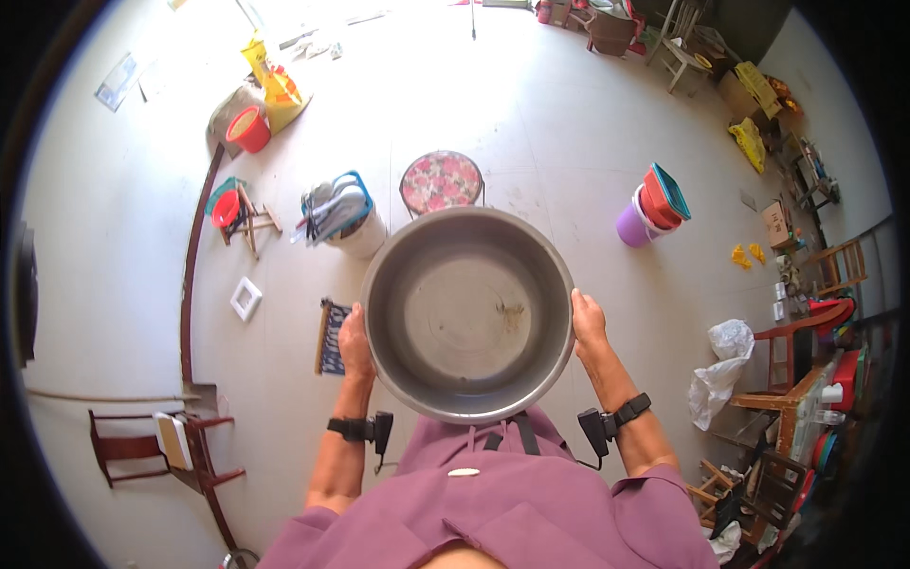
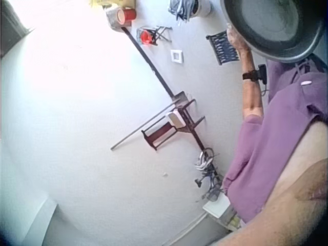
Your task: Wash plastic spoons, ladles, and containers in a large metal basin filled with water under a running tap.
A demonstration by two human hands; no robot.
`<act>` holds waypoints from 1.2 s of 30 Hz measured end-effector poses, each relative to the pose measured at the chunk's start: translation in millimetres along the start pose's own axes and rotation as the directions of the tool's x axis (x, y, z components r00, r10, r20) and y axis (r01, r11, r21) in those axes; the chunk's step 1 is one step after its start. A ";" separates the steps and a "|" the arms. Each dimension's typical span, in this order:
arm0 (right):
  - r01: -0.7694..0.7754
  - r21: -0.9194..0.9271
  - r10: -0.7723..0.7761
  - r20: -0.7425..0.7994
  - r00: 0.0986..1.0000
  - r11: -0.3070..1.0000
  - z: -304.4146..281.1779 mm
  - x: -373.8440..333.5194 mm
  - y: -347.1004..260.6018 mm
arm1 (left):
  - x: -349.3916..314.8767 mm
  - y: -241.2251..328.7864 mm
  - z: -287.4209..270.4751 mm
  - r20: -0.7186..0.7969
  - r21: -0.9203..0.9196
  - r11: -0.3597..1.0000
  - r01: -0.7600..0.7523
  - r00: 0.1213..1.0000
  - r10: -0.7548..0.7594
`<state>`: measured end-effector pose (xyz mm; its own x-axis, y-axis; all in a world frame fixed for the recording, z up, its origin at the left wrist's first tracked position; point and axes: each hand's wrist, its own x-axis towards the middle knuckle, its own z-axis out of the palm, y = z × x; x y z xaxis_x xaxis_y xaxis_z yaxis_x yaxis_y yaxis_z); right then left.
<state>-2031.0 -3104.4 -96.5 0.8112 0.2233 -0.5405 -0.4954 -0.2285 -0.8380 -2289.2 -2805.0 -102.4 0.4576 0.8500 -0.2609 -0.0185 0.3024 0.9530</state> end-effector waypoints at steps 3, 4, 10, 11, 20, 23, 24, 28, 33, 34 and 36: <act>0.118 -0.001 -0.118 0.039 0.992 0.993 15.5 100.1 -0.2 | 68.9 -26.1 13.8 -0.026 0.213 0.964 -0.159 0.985 0.168; 0.100 -0.006 -0.100 0.035 0.994 0.995 25.9 129.5 5.6 | 90.7 -43.9 9.9 -0.006 0.479 0.850 -0.218 0.968 0.251; -0.004 0.113 0.014 -0.089 0.996 0.994 97.9 234.5 -50.2 | 190.9 -17.7 82.4 -0.161 0.340 0.937 -0.082 0.976 0.144; 0.008 0.173 0.006 -0.080 0.997 0.985 110.2 256.2 -55.2 | 225.9 -29.2 82.3 -0.178 0.471 0.881 -0.048 0.973 0.148; -0.044 0.196 0.072 -0.138 0.988 0.980 224.2 426.2 -85.2 | 432.4 -97.3 76.0 -0.032 0.299 0.928 0.223 0.974 -0.224; -0.075 0.191 0.104 -0.144 0.984 0.979 239.8 475.5 -74.9 | 463.7 -117.3 86.9 -0.080 0.450 0.828 0.335 0.938 -0.336; -0.091 0.196 0.119 -0.134 0.984 0.976 245.4 493.2 -73.4 | 473.7 -120.5 93.9 -0.100 0.432 0.817 0.382 0.920 -0.378; -0.114 0.162 0.126 -0.065 0.990 0.980 276.3 556.4 -61.0 | 519.7 -142.6 100.9 -0.138 0.377 0.809 0.451 0.891 -0.432; -0.181 0.205 0.193 -0.041 0.980 0.962 307.3 608.2 -60.9 | 575.6 -155.3 111.8 -0.193 0.428 0.775 0.466 0.884 -0.425; -0.192 0.200 0.204 -0.042 0.978 0.961 307.6 615.6 -57.8 | 583.0 -159.9 113.7 -0.205 0.463 0.760 0.456 0.889 -0.409; -0.196 0.208 0.206 -0.028 0.978 0.958 310.8 627.4 -56.5 | 597.0 -164.8 115.7 -0.210 0.467 0.757 0.458 0.889 -0.408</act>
<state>-1590.6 -2656.8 -411.4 0.7000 0.1453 -0.6992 -0.6982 -0.0660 -0.7128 -1910.2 -2397.3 -397.4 0.2278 0.7223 -0.6529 0.6108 0.4162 0.6736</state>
